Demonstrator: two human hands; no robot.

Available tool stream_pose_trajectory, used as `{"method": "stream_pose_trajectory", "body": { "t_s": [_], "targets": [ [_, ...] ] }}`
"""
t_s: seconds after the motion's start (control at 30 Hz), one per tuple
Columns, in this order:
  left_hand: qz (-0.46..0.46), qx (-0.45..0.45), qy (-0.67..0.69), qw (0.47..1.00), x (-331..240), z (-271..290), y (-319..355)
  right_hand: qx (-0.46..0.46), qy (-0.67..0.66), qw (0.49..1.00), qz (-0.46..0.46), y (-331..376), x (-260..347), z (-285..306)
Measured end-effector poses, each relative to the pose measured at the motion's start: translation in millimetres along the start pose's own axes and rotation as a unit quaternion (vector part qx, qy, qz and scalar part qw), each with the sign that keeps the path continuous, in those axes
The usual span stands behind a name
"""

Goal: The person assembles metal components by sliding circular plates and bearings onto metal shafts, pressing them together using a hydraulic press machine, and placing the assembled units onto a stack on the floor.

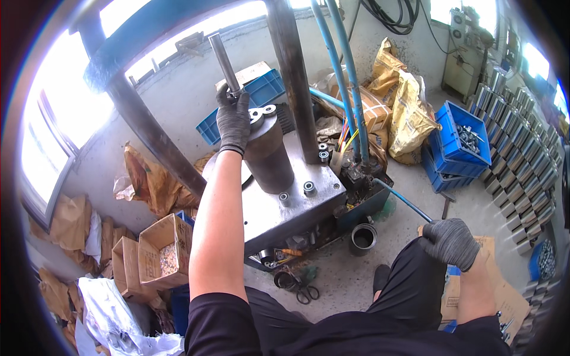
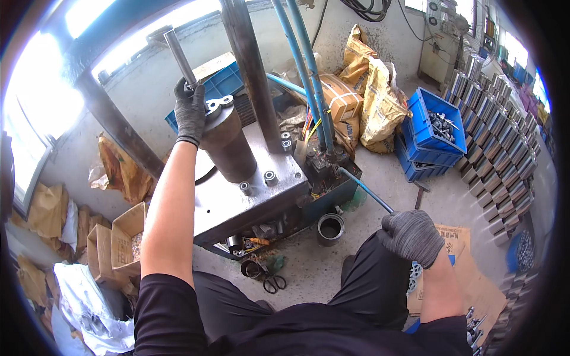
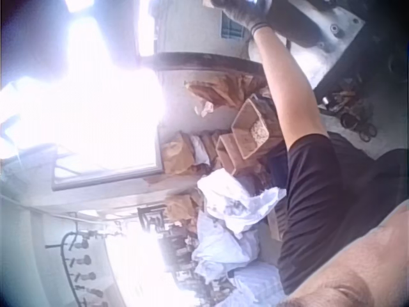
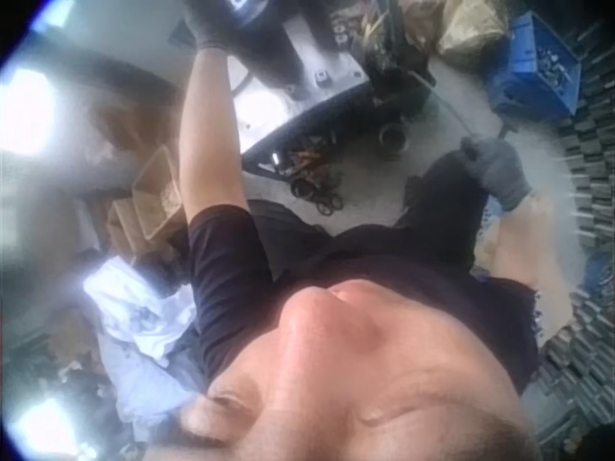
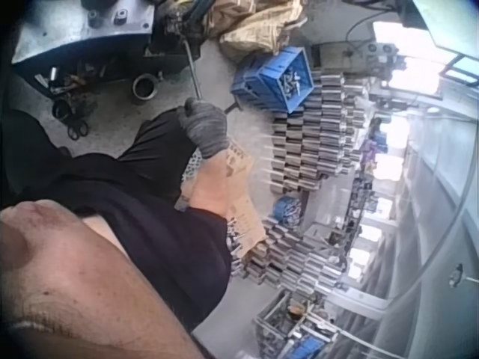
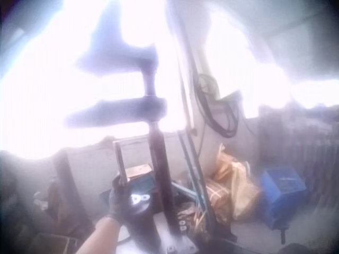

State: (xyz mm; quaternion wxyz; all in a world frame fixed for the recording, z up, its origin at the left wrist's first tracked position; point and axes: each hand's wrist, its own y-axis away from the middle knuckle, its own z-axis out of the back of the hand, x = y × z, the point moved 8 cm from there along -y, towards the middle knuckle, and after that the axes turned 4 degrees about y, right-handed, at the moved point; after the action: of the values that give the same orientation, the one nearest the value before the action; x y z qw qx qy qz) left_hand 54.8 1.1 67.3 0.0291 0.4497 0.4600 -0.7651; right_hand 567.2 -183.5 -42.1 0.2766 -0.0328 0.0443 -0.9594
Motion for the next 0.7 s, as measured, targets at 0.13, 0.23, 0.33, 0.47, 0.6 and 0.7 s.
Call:
{"method": "stream_pose_trajectory", "body": {
  "t_s": [0.13,0.23,0.33,0.47,0.6,0.7],
  "targets": [
    [-0.048,0.001,-0.020,0.999,-8,3,-1,0.016,-0.001,1.000,-0.022,-1,-3,-4],
    [-0.006,0.003,-0.018,1.000,-7,3,1,0.009,0.003,1.000,-0.022,-1,-3,-1],
    [0.020,-0.006,-0.005,1.000,-8,6,1,0.000,0.001,1.000,-0.022,-1,-2,0],
    [0.010,-0.029,-0.031,0.999,-14,9,3,-0.015,-0.006,1.000,-0.022,-1,0,3],
    [0.003,-0.035,-0.056,0.998,-16,11,2,-0.017,-0.011,1.000,-0.016,-1,-1,1],
    [0.022,-0.021,-0.080,0.996,-16,9,3,-0.025,-0.024,0.999,-0.023,0,-1,3]
  ]
}}
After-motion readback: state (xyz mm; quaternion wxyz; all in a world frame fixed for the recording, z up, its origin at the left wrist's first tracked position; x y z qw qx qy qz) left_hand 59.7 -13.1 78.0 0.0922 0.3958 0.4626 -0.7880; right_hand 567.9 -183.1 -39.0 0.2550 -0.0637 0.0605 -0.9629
